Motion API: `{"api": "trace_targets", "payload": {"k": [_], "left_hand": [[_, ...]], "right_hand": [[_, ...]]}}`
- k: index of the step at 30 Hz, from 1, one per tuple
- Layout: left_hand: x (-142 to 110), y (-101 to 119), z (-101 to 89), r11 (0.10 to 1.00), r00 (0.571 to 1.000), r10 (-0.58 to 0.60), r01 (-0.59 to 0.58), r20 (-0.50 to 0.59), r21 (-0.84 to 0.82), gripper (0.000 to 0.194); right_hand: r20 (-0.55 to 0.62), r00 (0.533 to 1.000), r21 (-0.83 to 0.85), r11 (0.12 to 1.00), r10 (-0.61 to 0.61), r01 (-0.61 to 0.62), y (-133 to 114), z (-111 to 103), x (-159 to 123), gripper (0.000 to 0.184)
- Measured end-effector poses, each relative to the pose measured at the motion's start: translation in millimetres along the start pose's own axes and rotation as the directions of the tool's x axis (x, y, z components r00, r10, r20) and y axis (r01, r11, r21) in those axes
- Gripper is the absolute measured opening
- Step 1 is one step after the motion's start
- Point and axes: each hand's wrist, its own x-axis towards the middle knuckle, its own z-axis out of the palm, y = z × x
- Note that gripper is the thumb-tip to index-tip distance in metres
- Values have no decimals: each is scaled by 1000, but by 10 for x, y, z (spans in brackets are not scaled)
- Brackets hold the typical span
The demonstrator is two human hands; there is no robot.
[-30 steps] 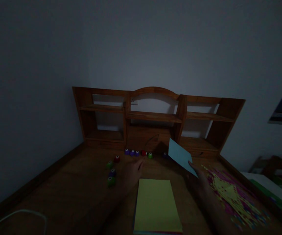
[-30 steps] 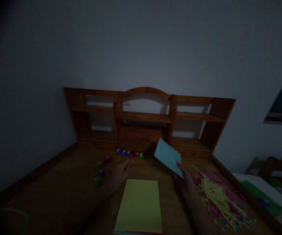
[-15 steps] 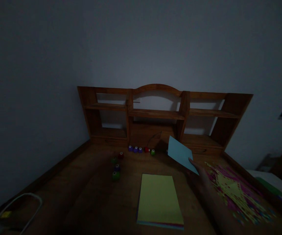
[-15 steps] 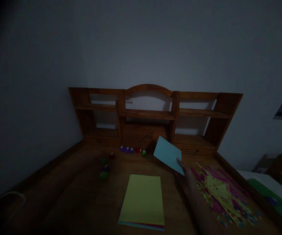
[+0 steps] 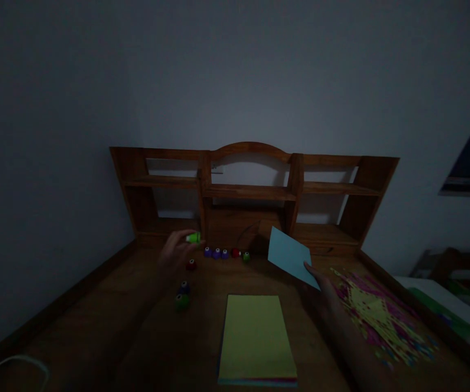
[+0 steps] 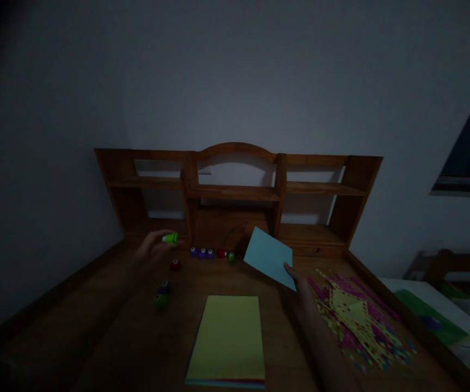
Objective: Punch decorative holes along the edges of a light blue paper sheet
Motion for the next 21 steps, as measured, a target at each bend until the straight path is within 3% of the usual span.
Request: {"api": "trace_targets", "payload": {"k": [2,3,5,8,13,15,18,21], "left_hand": [[-67,104,475,946,987,-106,137,120,-293,51],[-109,115,719,908,973,-124,191,197,-373,50],[-188,53,1144,840,955,-162,265,249,-473,45],[-283,-163,1494,735,932,-284,363,226,-572,42],[-393,-399,1458,609,889,-396,443,232,-658,34],[-413,-424,1407,614,879,-410,462,243,-640,32],[-422,-441,1382,658,900,-353,434,257,-615,32],[-426,-445,1386,636,900,-331,436,285,-637,43]], "right_hand": [[12,999,32,998,48,-48,24,-9,31,36],[14,998,42,998,53,-54,36,-9,42,36],[11,999,64,997,42,-42,61,-3,54,36],[71,997,88,996,19,-26,115,22,44,36],[169,985,16,1000,18,-21,246,62,16,39],[176,984,-21,999,29,-26,276,64,7,39],[167,985,-96,995,45,-29,258,68,-17,37],[112,992,-173,984,51,-31,196,94,-46,39]]}}
